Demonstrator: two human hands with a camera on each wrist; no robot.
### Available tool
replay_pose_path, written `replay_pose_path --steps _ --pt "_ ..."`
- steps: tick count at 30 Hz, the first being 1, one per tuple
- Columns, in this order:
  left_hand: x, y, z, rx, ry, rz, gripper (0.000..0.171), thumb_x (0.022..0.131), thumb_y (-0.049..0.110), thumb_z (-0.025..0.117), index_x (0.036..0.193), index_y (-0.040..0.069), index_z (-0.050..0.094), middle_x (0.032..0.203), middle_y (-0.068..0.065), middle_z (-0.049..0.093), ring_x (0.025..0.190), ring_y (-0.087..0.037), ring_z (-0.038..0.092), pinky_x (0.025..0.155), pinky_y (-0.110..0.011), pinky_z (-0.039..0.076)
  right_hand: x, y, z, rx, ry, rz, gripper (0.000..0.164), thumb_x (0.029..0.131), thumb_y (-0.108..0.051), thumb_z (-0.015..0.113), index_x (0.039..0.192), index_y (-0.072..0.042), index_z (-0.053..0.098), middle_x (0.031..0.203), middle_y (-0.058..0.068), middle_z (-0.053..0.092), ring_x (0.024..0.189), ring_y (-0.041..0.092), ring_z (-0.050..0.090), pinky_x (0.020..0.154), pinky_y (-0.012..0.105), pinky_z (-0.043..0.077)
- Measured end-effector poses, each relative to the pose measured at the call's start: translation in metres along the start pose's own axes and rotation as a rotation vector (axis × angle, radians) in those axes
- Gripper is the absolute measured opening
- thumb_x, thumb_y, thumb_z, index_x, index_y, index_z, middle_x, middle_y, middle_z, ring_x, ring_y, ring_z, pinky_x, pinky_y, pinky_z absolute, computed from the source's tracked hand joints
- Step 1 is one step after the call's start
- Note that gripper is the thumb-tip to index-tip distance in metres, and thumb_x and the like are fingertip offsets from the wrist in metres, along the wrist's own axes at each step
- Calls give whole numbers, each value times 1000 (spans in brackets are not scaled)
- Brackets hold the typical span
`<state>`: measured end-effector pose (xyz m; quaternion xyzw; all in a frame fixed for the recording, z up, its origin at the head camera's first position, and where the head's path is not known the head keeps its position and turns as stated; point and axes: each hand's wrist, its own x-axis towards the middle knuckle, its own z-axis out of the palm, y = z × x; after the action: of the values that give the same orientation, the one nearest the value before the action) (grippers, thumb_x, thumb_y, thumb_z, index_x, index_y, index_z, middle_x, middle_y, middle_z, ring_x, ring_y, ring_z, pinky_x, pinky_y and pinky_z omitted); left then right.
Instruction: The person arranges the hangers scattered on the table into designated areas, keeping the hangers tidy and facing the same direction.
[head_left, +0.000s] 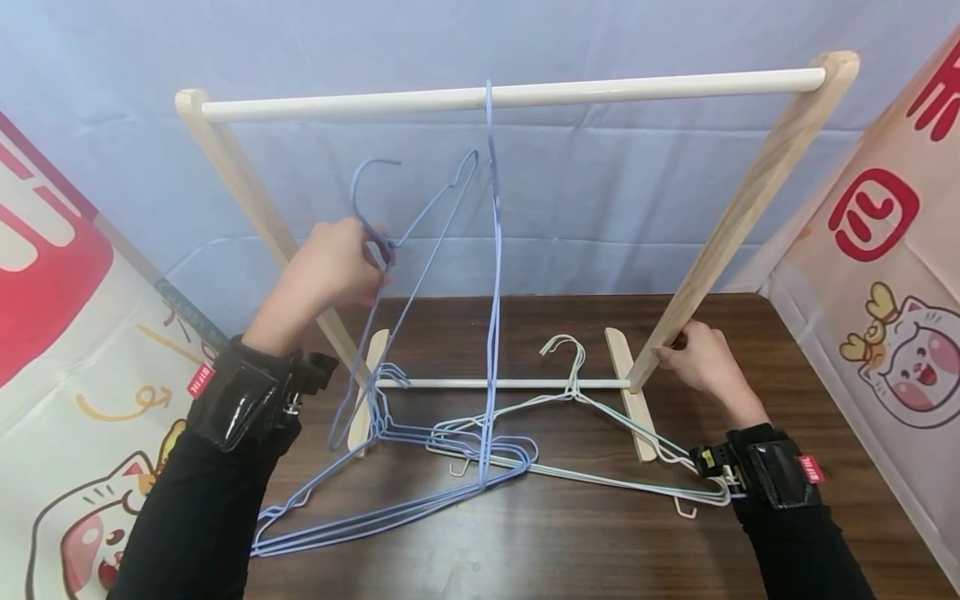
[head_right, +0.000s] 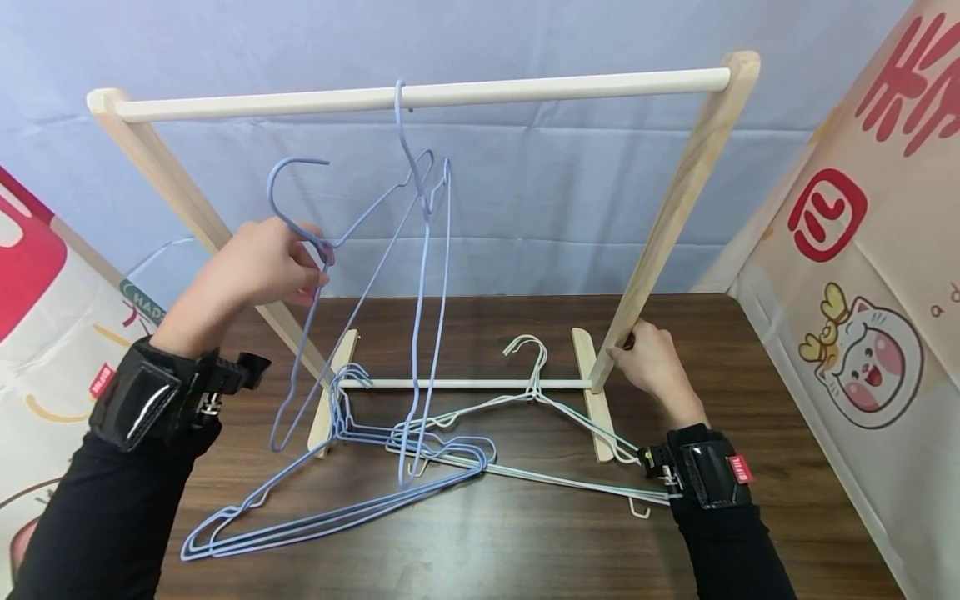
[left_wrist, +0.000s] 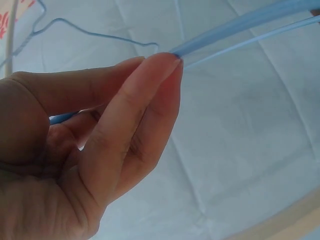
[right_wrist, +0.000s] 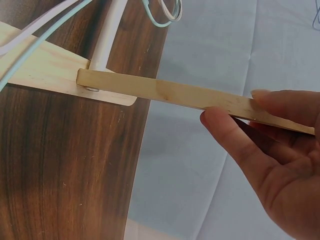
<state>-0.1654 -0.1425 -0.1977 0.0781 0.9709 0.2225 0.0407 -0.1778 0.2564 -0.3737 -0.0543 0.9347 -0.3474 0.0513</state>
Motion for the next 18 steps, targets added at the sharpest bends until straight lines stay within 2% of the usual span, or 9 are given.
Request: replay_pose_path --steps 4,11,18 --pt "0 8 -7 -4 2 6 22 75 1 57 96 5 65 71 -9 68 59 -19 65 66 -37 48 0 1 0 -7 3 -4 32 88 -4 54 111 18 47 95 35 57 80 38 63 55 32 49" --pt "2 25 -18 16 1 10 20 79 2 58 98 4 64 72 -9 69 64 -20 67 77 -41 46 1 0 1 -17 4 -2 33 88 -4 55 111 18 47 94 34 57 78 36 64 54 31 48" --pt "1 34 -21 42 -4 5 19 81 3 59 99 6 63 75 -10 69 61 -16 66 77 -40 46 2 0 3 -4 -1 1 34 89 -4 55 113 18 45 97 36 56 80 38 63 55 33 50"
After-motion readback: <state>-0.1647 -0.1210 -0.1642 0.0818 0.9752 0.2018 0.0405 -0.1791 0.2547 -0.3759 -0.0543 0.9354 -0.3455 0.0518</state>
